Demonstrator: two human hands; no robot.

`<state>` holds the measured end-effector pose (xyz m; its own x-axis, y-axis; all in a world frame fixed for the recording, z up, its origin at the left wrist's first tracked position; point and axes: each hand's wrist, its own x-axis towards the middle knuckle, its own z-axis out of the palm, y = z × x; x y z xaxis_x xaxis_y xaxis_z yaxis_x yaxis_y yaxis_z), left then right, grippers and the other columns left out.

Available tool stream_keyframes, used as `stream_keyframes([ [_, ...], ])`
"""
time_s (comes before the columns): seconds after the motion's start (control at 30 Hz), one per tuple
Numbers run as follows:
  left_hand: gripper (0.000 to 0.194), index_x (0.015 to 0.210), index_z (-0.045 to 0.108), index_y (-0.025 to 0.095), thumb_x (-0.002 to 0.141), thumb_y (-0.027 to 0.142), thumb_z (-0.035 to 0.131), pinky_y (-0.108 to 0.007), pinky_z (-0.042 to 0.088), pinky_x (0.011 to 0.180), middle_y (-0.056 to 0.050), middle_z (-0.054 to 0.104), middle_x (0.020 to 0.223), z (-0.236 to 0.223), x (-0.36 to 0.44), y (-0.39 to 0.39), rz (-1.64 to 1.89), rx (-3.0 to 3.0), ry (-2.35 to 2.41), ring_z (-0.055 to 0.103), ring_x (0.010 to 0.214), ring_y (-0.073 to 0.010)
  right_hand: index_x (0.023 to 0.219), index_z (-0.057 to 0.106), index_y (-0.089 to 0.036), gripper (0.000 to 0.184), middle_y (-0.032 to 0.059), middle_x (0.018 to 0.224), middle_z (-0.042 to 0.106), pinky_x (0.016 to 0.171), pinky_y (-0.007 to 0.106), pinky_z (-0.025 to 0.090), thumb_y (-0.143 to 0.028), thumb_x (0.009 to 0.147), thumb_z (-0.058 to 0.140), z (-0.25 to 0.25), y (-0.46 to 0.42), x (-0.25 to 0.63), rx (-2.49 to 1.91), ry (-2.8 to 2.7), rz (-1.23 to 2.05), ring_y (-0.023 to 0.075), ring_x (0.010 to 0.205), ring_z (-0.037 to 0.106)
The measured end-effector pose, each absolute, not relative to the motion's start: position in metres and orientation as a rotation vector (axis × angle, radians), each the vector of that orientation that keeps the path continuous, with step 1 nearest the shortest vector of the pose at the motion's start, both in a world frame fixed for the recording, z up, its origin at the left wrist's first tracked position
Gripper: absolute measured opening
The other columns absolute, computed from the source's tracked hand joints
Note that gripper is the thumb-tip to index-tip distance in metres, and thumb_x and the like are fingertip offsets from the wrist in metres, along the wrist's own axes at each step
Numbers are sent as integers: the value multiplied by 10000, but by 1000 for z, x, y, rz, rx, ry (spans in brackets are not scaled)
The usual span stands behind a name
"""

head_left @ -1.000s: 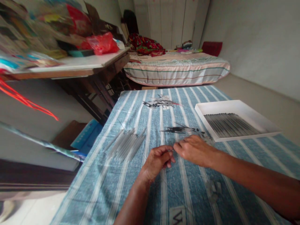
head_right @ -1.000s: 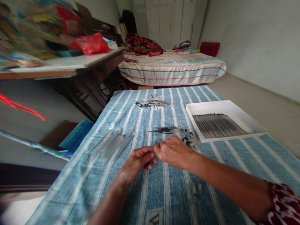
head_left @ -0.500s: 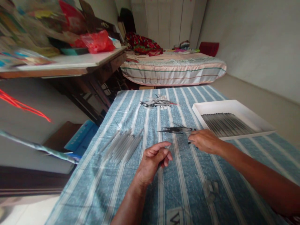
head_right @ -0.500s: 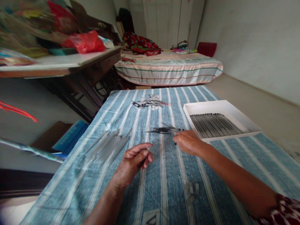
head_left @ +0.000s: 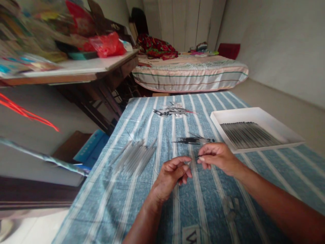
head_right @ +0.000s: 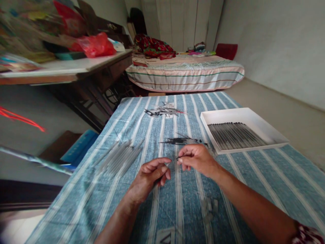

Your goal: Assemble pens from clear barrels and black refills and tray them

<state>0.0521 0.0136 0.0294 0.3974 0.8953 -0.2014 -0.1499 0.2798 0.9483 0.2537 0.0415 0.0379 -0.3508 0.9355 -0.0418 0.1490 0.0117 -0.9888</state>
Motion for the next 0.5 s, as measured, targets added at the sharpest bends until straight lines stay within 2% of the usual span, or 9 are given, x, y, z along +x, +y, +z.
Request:
stream_keyframes([
  [0.13,253,958,630,150,772,322,633,-203,308,437,-9,638,634,30,54,13,831,1036,903,496,457,-78,766,603,-155,165,8,628,674,397,204,427,-269,683,688,36,29,239,-981,-1287,1575,103,441,577],
  [0.5,216,879,621,141,771,327,636,-198,307,432,-14,632,639,30,53,14,778,1076,906,494,460,-74,749,639,-139,152,-17,575,638,396,184,420,-266,692,700,29,28,231,-992,-1263,1623,72,422,539],
])
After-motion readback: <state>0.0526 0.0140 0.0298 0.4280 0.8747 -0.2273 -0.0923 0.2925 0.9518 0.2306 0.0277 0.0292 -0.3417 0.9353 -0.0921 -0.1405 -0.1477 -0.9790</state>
